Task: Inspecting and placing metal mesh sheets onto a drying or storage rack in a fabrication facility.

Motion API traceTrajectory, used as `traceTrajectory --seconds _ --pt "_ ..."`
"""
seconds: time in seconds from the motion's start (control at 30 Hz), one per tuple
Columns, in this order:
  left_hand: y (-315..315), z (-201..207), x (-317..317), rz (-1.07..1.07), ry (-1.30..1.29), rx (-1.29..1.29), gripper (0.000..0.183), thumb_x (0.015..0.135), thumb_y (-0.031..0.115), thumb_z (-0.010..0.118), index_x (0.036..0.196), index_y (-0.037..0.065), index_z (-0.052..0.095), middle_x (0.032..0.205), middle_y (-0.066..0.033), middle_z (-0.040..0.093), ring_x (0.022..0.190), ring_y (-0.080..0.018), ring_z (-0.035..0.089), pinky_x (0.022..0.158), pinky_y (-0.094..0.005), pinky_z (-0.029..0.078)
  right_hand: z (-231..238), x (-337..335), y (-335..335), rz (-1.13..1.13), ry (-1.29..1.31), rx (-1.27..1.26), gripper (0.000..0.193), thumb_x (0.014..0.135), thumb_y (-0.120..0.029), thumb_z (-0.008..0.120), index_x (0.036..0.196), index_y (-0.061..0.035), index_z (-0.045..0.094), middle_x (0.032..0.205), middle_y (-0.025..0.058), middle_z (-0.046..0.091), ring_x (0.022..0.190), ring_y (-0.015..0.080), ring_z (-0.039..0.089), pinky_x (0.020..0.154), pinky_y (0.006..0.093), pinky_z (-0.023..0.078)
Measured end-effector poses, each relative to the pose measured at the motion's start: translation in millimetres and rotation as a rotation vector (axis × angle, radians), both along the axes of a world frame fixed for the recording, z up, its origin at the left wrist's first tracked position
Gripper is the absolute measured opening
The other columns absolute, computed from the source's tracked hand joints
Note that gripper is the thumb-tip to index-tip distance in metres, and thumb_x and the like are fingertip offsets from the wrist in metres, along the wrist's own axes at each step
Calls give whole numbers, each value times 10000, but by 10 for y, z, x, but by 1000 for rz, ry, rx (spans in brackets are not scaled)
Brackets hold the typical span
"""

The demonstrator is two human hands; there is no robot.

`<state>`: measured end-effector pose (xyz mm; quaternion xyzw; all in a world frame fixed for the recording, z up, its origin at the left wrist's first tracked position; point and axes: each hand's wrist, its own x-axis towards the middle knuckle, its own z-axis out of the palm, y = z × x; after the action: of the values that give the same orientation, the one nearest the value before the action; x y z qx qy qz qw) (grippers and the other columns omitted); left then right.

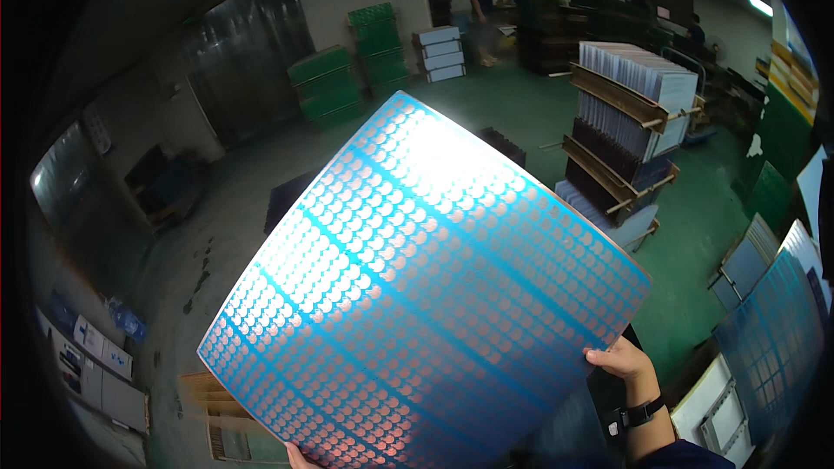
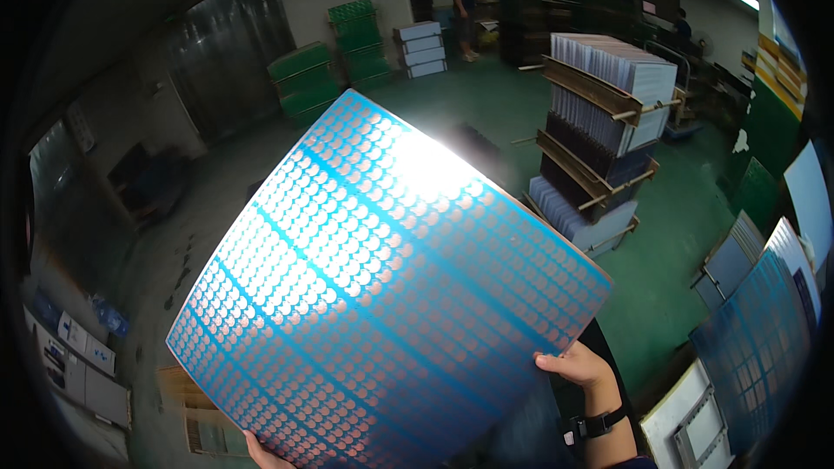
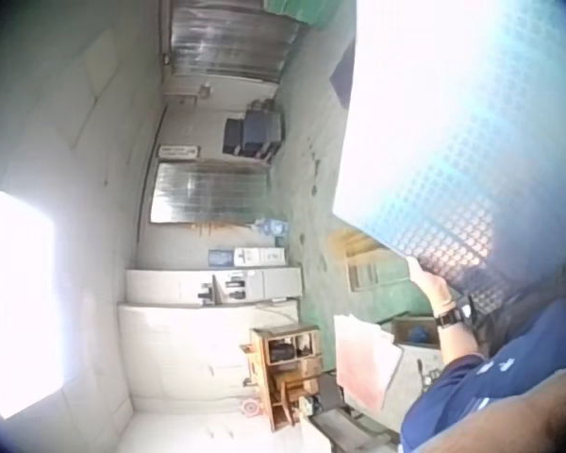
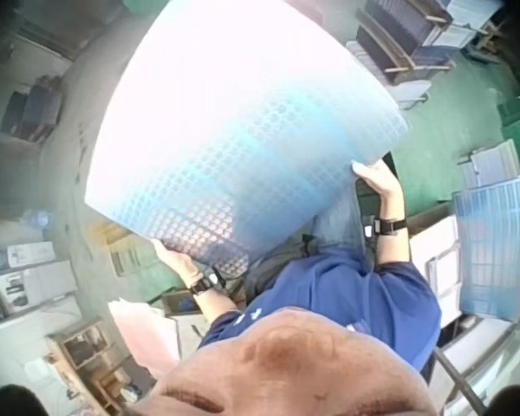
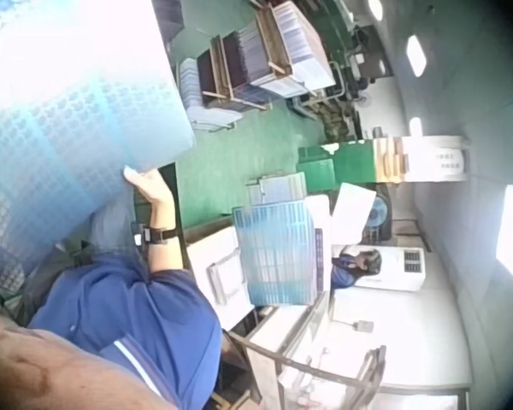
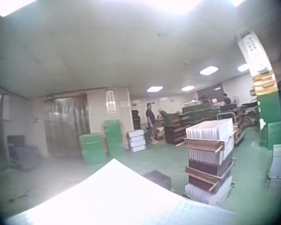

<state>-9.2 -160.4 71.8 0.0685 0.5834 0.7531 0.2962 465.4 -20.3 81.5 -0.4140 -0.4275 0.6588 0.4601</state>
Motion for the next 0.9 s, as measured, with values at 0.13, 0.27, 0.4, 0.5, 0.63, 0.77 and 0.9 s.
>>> traceTrajectory --seconds 0.13,0.27,0.4,0.5,0.63,0.77,0.9 --pt "57 -114 -13 -35 -3 1 505 931 370 448 1206 -50 502 1190 -161 566 1093 -278 525 941 -394 427 47 93 48 74 -173 -72 638 741 -187 761 1280 -33 457 1140 31 539 961 129 514 863 291 432" --pt "-11 -306 -94 -130 -77 118 518 942 398 433 1262 -9 455 1238 -145 523 1112 -267 518 941 -403 430 260 -147 103 13 -112 99 565 771 -188 727 1243 -7 474 1113 52 558 971 155 536 868 309 437" --pt "431 -452 -87 -287 -353 318 483 937 374 501 1287 47 440 1241 -107 513 1114 -276 509 936 -449 435 500 -260 369 -274 -9 348 514 854 -300 607 1213 40 466 1122 112 564 1025 205 549 907 335 433" --pt "931 -364 291 -419 -632 526 492 946 398 465 1285 42 440 1276 -131 502 1156 -292 497 965 -469 417 791 -532 232 -61 85 501 675 845 -389 607 1286 55 355 1176 155 523 1044 225 545 903 359 442" --pt "1510 -341 940 -576 -873 720 364 936 417 475 1111 100 520 1007 -87 565 949 -253 550 848 -407 472 708 -865 -288 14 -420 869 690 848 -216 595 1361 75 239 1327 200 396 1250 285 377 1019 378 323" --pt "1714 -193 1505 -734 -971 600 263 918 435 505 856 182 543 747 20 503 727 -165 523 707 -337 476 944 -1052 -536 -369 -319 687 509 889 -104 459 1339 80 310 1263 183 467 1120 235 482 954 337 375" --pt "1695 291 1860 -740 -1111 432 227 925 410 500 883 197 568 818 16 532 804 -183 526 730 -358 438 1254 -1006 -501 -471 -296 720 496 860 -123 483 1290 99 373 1177 170 531 1066 211 510 919 307 390"
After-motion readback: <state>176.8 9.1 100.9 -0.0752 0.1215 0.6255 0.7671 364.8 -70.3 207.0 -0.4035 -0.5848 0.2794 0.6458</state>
